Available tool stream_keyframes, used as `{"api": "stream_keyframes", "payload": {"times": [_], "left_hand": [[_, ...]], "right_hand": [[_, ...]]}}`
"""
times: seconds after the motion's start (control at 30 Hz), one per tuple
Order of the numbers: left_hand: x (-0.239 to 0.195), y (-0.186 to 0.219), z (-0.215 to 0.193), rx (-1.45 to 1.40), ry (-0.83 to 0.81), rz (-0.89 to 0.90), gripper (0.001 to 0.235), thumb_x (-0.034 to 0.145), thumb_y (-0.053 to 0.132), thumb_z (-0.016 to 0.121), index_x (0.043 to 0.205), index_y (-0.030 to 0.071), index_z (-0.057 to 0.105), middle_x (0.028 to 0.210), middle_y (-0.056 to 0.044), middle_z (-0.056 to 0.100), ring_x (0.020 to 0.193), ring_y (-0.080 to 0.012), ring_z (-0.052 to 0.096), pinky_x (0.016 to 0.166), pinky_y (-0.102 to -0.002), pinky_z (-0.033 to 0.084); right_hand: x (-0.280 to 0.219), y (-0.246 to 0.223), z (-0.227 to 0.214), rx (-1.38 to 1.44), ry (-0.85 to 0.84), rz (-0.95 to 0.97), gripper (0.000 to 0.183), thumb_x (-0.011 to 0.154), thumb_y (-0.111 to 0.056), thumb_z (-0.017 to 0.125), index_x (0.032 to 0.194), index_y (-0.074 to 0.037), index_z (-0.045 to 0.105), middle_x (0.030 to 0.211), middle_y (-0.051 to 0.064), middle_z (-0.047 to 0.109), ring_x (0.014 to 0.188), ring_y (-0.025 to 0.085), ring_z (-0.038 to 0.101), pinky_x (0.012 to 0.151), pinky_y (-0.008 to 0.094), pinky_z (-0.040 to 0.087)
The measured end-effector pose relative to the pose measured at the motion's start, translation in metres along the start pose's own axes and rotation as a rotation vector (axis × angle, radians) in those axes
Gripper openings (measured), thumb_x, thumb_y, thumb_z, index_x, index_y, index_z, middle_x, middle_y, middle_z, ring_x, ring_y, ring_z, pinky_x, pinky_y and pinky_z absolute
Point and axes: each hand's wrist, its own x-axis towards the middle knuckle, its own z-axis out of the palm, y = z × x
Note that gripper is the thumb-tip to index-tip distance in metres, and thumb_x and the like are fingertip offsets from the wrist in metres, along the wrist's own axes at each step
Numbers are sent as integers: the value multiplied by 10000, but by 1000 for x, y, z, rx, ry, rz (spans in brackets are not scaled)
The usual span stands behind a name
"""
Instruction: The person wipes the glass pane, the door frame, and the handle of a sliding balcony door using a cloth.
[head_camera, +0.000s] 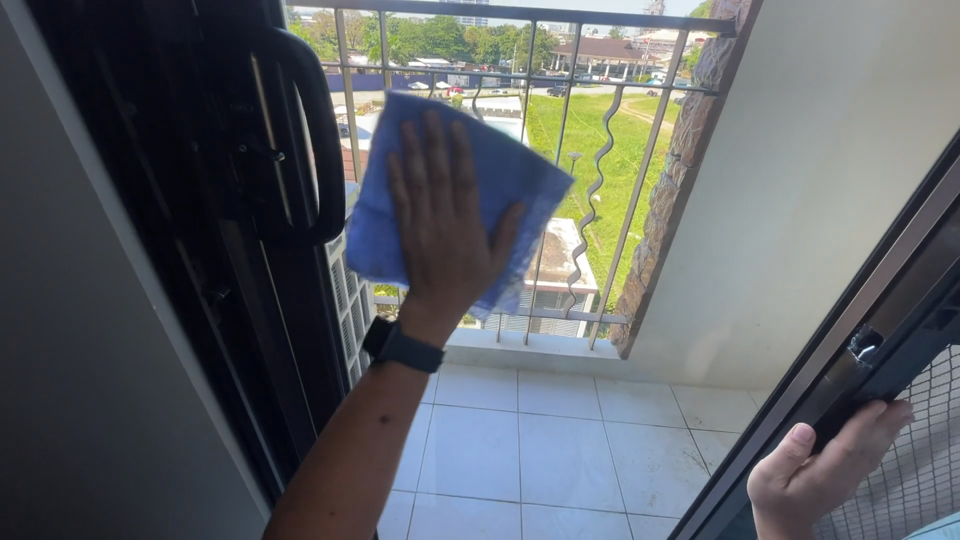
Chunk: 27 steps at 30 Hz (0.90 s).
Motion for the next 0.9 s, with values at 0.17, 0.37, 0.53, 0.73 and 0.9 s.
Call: {"api": "stream_keyframes", "payload": {"times": [0.17, 0.37, 0.53, 0.73, 0.9], "left_hand": [[-4, 66, -13, -36, 65, 108, 886, 1100, 759, 332, 1662, 80, 244, 1736, -162, 274, 1632, -392, 279, 1361, -538, 245], [-100, 27, 40, -327, 119, 283, 791, 1098, 654, 421, 1645, 93, 311, 1703, -177, 357, 1591, -431, 348, 1314, -674, 269], [-113, -56, 40, -114, 76, 33, 923, 1050, 687, 393, 1632, -25, 312, 1684, -310, 313, 1568, -526, 290, 1289, -678, 227], [-14, -51, 12, -264, 224, -121, 888, 1126, 553, 573, 1700, 23, 150, 1746, -281, 217, 1595, -491, 417, 1328, -552, 377], [61, 25, -26, 138, 12, -150, 956, 1142, 856, 360, 1702, 112, 147, 1780, -155, 150, 1678, -365, 151, 1408, -521, 138]], "right_hand": [[-1, 7, -4, 5, 2, -12, 597, 1182, -145, 377, 1682, 138, 217, 1757, 298, 144, 1652, 495, 170, 1374, 639, 194], [8, 5, -3, 4, 11, -67, 590, 1179, -122, 378, 1666, 184, 246, 1745, 325, 170, 1641, 505, 182, 1364, 651, 191], [7, -1, 1, 35, 49, -64, 583, 1183, -114, 390, 1649, 220, 282, 1727, 356, 204, 1622, 534, 211, 1357, 657, 214], [0, 2, 4, 18, 36, -44, 590, 1179, -115, 384, 1668, 185, 245, 1740, 337, 174, 1631, 532, 194, 1364, 656, 198], [-1, 5, 4, 18, 60, -36, 586, 1191, -138, 376, 1657, 202, 271, 1736, 347, 185, 1634, 522, 202, 1363, 645, 217]]}}
